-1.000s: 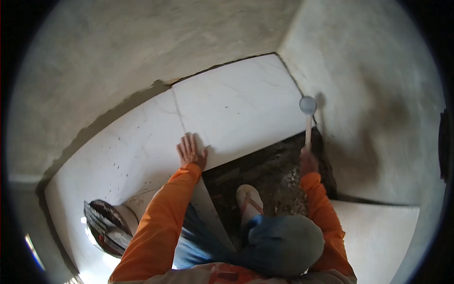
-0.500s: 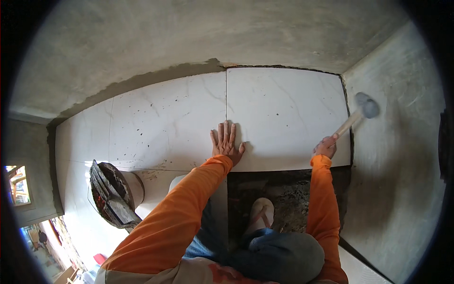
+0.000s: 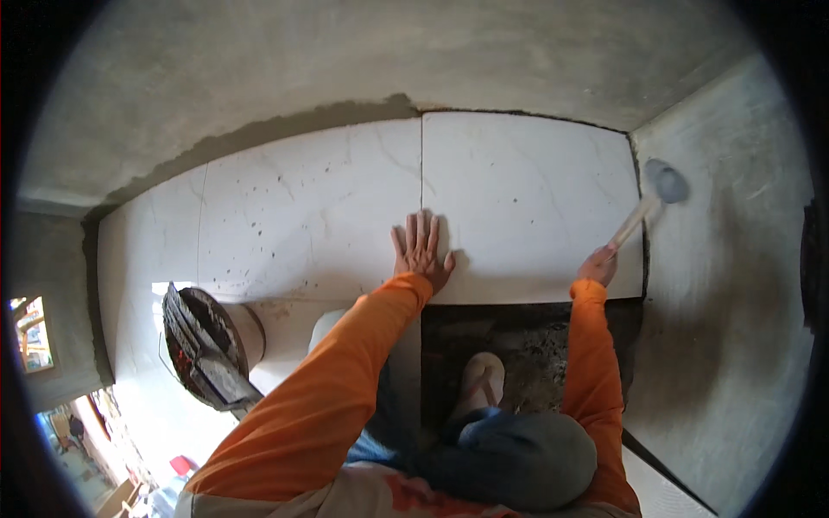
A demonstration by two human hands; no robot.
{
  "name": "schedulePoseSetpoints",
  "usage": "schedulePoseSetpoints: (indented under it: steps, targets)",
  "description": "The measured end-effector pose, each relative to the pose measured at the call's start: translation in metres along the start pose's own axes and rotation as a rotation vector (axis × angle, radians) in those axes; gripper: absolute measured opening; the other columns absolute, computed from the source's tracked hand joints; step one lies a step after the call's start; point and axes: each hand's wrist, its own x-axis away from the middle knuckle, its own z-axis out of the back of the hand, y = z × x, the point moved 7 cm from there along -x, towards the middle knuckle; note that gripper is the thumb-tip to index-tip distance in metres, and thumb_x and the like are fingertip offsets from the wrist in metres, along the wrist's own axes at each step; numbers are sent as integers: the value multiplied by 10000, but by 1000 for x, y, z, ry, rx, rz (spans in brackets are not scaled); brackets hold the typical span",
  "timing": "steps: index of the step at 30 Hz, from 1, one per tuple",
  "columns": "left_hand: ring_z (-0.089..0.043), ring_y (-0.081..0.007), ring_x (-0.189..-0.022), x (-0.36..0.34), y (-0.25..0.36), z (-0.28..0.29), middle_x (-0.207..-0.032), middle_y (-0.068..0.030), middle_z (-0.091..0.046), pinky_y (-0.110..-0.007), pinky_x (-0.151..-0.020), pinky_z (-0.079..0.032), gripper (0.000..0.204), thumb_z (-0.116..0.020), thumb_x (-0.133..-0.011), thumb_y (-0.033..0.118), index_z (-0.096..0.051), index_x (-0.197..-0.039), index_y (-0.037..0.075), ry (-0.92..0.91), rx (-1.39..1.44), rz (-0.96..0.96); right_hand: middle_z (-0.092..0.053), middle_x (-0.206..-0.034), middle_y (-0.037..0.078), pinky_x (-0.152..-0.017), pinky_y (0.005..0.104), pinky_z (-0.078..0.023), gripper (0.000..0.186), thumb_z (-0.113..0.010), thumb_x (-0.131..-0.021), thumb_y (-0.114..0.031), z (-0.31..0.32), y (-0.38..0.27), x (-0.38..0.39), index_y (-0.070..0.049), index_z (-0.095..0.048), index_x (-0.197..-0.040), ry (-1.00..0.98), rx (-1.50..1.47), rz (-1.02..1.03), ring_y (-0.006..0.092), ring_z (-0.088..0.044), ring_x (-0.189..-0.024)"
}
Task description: The person installs floor tiles by positioning them on adhesive and tapping them with a rubber mallet to level them. They use a trowel to apply and adjust the mortar at the edges and in the corner.
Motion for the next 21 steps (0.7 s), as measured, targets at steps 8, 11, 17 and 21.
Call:
schedulePoseSetpoints:
  steps: [8,11,17,21]
  targets:
    - [-41,-322,-1421,-7,-2,5,-1535,-144,-79,-560,-1116,-28,768,-419,-873,467,-139,-1472,76,7,-6,13,-571,-695,225,-626,474,-438,526,-337,-971,-415,3,-13,15,37,-561,-822,240,80,348,410,-548,-667]
    - [-42,-323,-1421,-7,-5,9,-1533,-146,-86,-561,-1116,-31,764,-426,-869,462,-152,-1470,78,3,0,23,-588,-723,169,-661,406,-452,530,-348,-977,-429,-17,15,-15,34,-575,-854,-128,132,-30,316,-562,-677]
    - [-52,-326,-1420,-9,-3,6,-1531,-151,-94,-567,-1113,-37,763,-439,-866,450,-157,-1470,80,50,13,1,-576,-731,166,-627,432,-445,522,-337,-973,-444,-4,2,-2,15,-564,-870,270,174,337,346,-534,-658]
    - [-52,-328,-1419,4,2,-3,-1531,-152,-94,-569,-1112,-32,764,-442,-867,450,-158,-1470,76,-6,43,-11,-596,-793,170,-651,426,-448,519,-335,-975,-439,-10,47,-8,12,-578,-892,0,-79,-76,364,-557,-701]
